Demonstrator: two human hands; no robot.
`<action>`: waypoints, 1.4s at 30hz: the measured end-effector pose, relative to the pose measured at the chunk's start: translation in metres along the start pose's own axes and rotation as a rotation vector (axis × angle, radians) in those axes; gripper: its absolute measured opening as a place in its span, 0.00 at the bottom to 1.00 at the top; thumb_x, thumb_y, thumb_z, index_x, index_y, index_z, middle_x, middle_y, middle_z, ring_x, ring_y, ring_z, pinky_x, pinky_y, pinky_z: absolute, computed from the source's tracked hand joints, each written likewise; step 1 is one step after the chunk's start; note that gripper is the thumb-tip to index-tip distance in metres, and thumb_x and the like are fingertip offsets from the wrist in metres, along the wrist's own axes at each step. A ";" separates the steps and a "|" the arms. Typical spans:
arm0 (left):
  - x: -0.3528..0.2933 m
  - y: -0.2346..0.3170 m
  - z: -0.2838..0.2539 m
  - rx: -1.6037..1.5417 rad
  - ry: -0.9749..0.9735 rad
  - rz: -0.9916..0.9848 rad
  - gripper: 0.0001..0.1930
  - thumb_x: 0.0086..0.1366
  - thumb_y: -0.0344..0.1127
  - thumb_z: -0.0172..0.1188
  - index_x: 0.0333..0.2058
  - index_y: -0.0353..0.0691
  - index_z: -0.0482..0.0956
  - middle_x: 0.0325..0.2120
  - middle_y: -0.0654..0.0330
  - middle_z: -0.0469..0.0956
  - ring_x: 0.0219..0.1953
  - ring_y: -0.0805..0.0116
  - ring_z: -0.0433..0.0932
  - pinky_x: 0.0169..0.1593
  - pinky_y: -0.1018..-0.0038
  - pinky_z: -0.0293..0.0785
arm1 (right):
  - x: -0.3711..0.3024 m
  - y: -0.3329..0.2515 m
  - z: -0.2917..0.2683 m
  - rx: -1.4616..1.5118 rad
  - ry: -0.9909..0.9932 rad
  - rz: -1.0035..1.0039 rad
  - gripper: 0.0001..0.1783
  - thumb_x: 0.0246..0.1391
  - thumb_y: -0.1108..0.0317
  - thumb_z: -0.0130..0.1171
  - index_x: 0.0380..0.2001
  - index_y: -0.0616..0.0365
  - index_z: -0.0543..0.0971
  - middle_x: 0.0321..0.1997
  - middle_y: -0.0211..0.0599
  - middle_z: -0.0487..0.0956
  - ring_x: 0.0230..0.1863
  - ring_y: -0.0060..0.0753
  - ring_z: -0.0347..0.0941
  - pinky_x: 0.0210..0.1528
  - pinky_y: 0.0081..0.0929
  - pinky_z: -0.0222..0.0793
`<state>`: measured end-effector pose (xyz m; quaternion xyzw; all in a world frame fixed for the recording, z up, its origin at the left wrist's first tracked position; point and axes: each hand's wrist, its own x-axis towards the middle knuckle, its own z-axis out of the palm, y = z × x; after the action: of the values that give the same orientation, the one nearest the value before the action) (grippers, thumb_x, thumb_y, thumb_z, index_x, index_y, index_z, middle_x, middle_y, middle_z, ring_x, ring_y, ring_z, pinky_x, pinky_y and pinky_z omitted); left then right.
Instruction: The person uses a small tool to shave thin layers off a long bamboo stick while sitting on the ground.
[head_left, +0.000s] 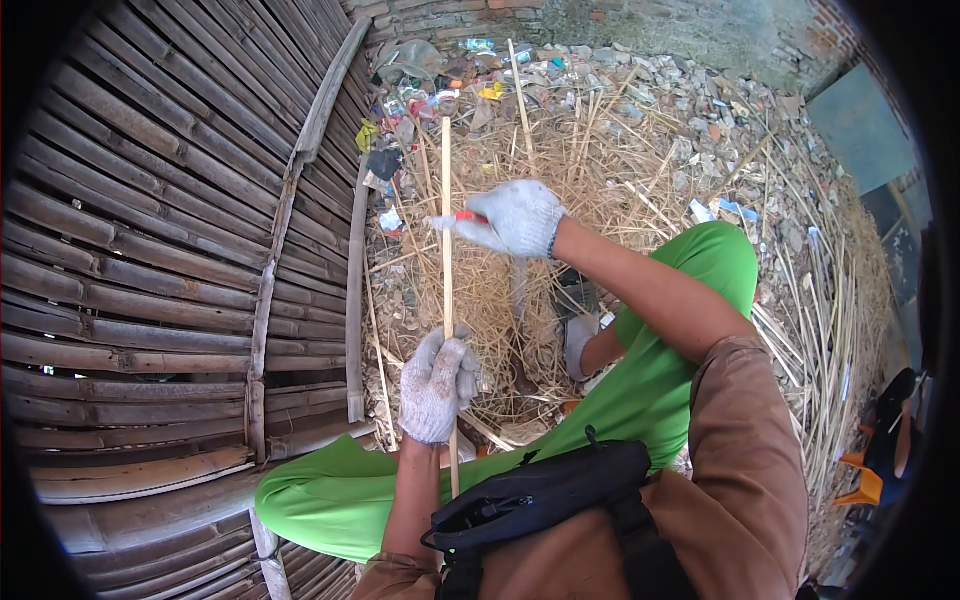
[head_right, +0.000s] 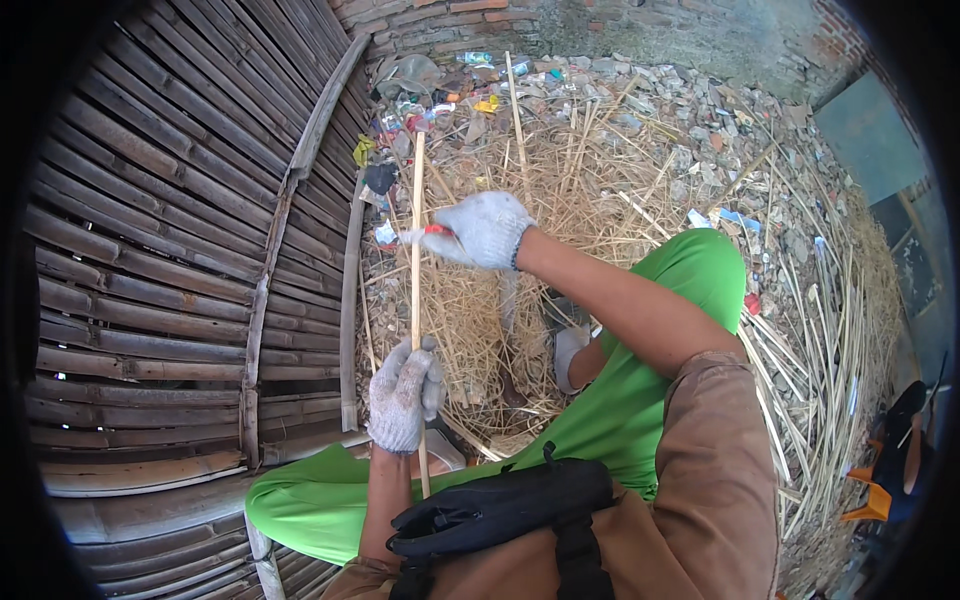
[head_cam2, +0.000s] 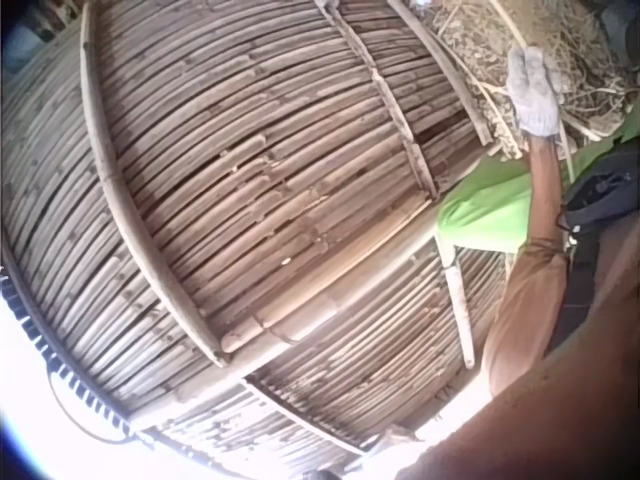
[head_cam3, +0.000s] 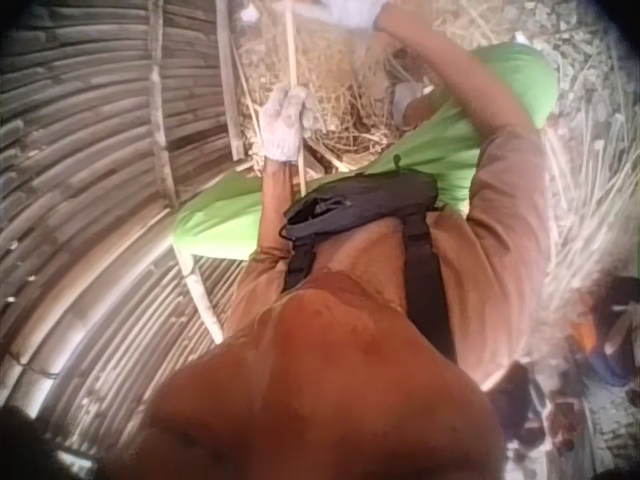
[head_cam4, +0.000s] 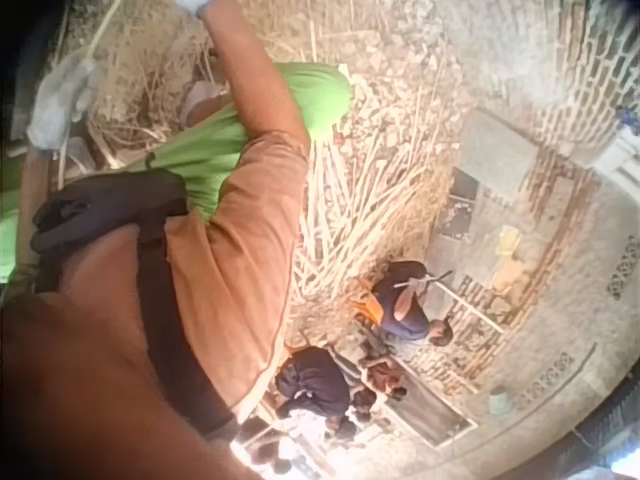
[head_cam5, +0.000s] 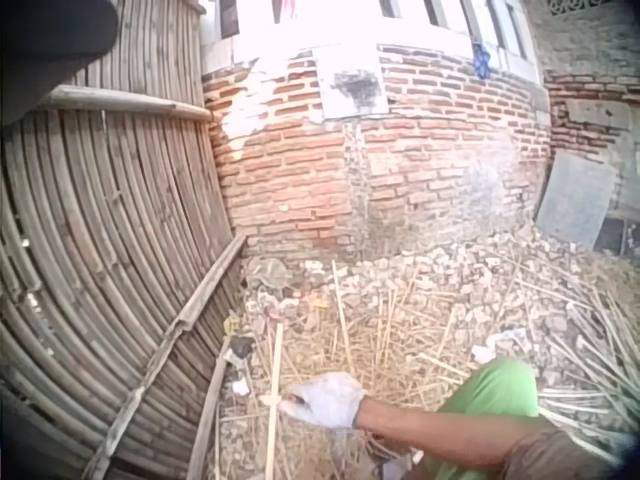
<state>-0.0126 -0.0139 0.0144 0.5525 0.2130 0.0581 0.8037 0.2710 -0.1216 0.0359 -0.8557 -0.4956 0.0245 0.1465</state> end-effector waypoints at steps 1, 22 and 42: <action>-0.003 0.005 0.003 0.049 0.012 -0.026 0.17 0.83 0.36 0.56 0.62 0.31 0.75 0.29 0.64 0.79 0.20 0.81 0.71 0.21 0.81 0.67 | 0.009 0.013 0.000 0.021 0.064 0.069 0.35 0.71 0.29 0.47 0.36 0.48 0.86 0.34 0.51 0.88 0.39 0.58 0.87 0.43 0.55 0.82; 0.007 0.008 -0.015 -0.141 0.084 -0.042 0.16 0.81 0.38 0.56 0.58 0.31 0.76 0.25 0.63 0.77 0.15 0.76 0.69 0.17 0.77 0.65 | -0.039 -0.059 0.034 0.200 0.030 -0.214 0.27 0.71 0.37 0.54 0.33 0.49 0.82 0.28 0.47 0.85 0.31 0.57 0.85 0.35 0.56 0.80; 0.000 0.007 -0.001 -0.032 0.043 -0.016 0.16 0.83 0.38 0.54 0.56 0.29 0.77 0.22 0.64 0.74 0.13 0.77 0.67 0.15 0.79 0.63 | -0.016 -0.033 0.005 0.067 0.081 -0.143 0.31 0.70 0.33 0.53 0.28 0.48 0.83 0.25 0.48 0.85 0.29 0.57 0.85 0.33 0.56 0.80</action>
<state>-0.0119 -0.0103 0.0203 0.5367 0.2335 0.0670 0.8081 0.2342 -0.1187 0.0381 -0.8130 -0.5481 -0.0040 0.1965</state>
